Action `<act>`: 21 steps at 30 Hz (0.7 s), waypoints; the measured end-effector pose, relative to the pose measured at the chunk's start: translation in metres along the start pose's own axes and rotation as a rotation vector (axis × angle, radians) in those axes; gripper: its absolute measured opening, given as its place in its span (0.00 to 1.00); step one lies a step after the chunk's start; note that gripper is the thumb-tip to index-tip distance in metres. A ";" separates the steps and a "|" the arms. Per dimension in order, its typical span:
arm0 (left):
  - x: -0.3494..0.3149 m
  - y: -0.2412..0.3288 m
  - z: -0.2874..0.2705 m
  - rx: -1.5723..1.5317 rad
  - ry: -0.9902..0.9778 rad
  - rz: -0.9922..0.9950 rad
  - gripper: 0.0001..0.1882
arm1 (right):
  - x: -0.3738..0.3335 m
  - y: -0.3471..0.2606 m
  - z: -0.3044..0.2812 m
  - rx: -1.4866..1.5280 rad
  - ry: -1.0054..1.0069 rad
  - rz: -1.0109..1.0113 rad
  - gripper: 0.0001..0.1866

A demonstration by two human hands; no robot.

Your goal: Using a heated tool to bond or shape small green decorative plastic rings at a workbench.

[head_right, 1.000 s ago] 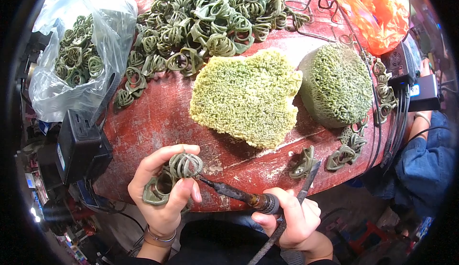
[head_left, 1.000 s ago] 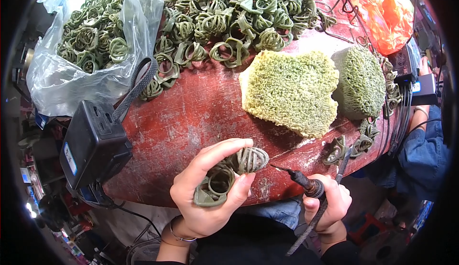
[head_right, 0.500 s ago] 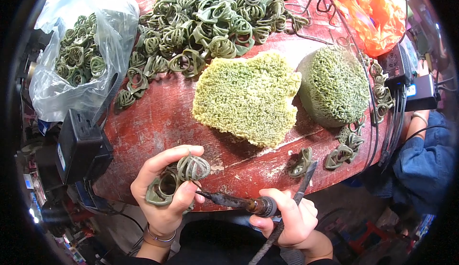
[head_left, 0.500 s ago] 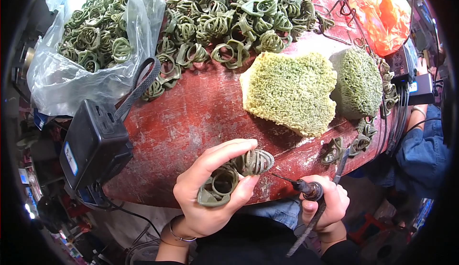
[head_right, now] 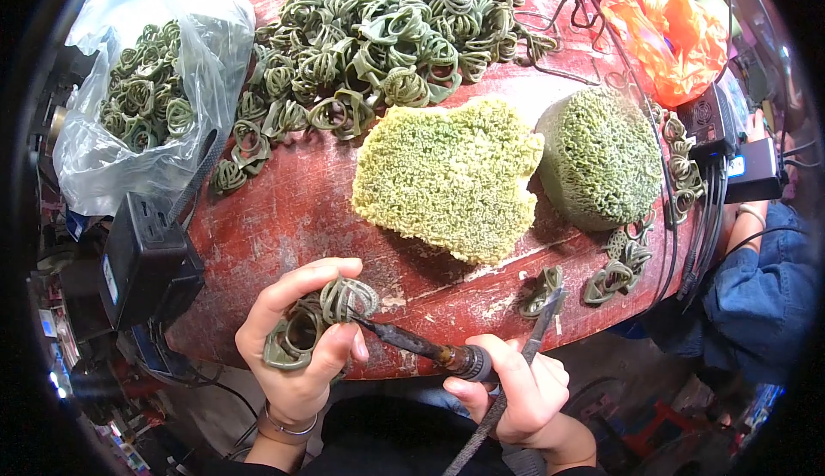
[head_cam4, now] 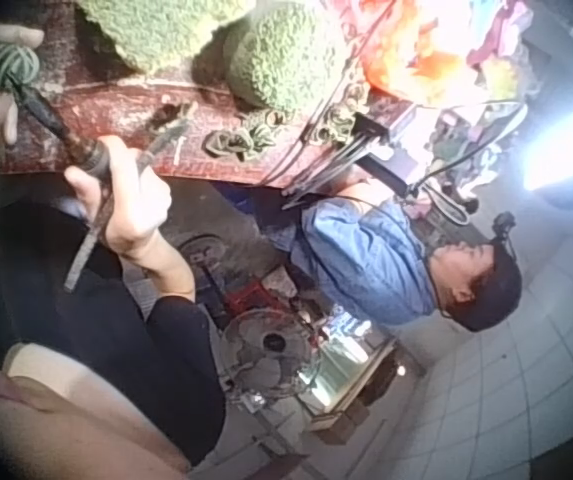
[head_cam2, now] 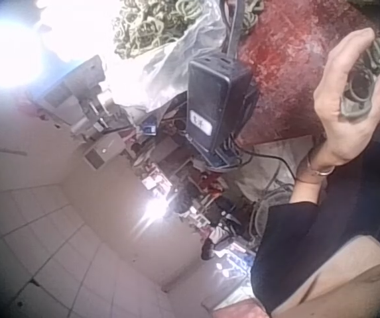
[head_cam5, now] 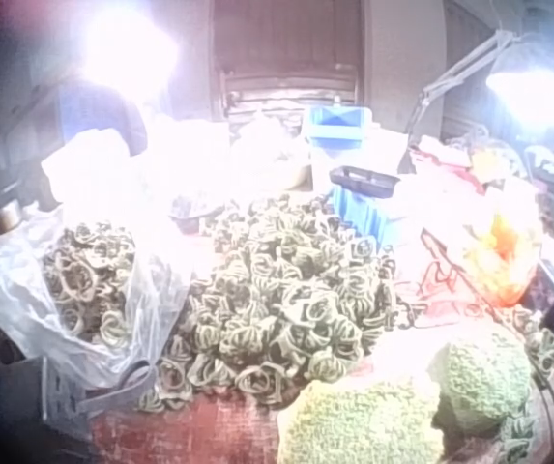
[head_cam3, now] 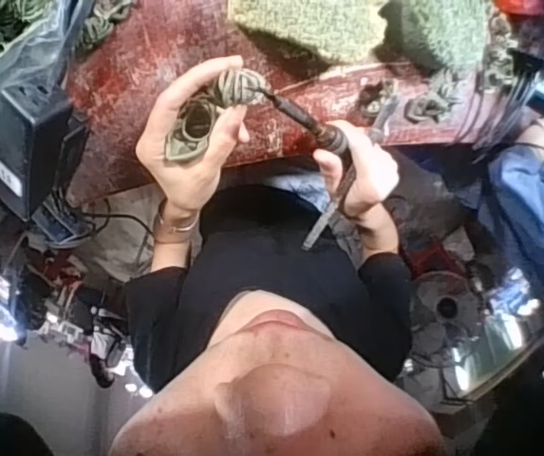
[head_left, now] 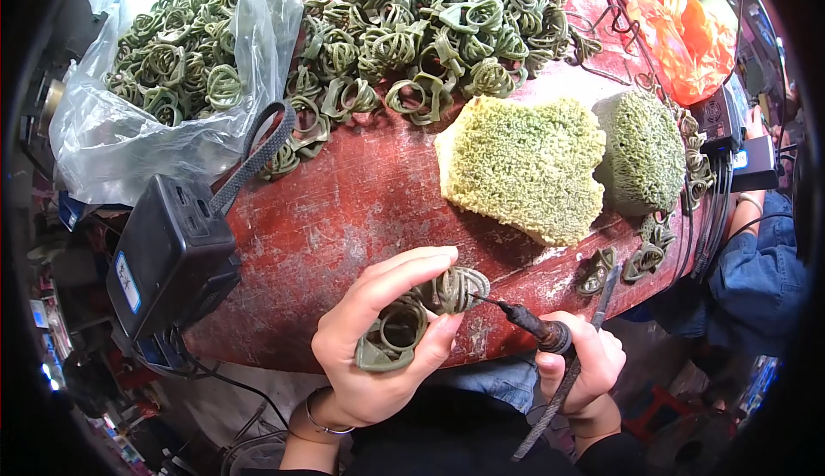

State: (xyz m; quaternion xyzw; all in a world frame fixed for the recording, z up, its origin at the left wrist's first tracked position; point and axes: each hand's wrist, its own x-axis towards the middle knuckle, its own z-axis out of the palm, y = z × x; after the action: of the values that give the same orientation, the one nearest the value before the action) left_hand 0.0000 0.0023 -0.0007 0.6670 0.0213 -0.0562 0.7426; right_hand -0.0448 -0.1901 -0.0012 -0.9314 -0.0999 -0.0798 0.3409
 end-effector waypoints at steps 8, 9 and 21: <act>0.002 -0.001 -0.001 0.075 -0.019 0.069 0.21 | 0.000 0.000 0.000 -0.027 -0.003 -0.006 0.20; 0.002 -0.002 -0.001 0.075 -0.019 0.069 0.21 | 0.000 0.001 0.000 -0.026 -0.004 -0.009 0.20; 0.003 -0.003 -0.001 0.059 -0.031 0.106 0.21 | 0.001 0.001 -0.001 0.004 -0.015 -0.013 0.20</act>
State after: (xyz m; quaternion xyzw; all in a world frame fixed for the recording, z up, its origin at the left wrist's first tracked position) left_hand 0.0028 0.0033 -0.0037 0.6878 -0.0273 -0.0279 0.7248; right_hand -0.0435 -0.1915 -0.0009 -0.9306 -0.1087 -0.0747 0.3413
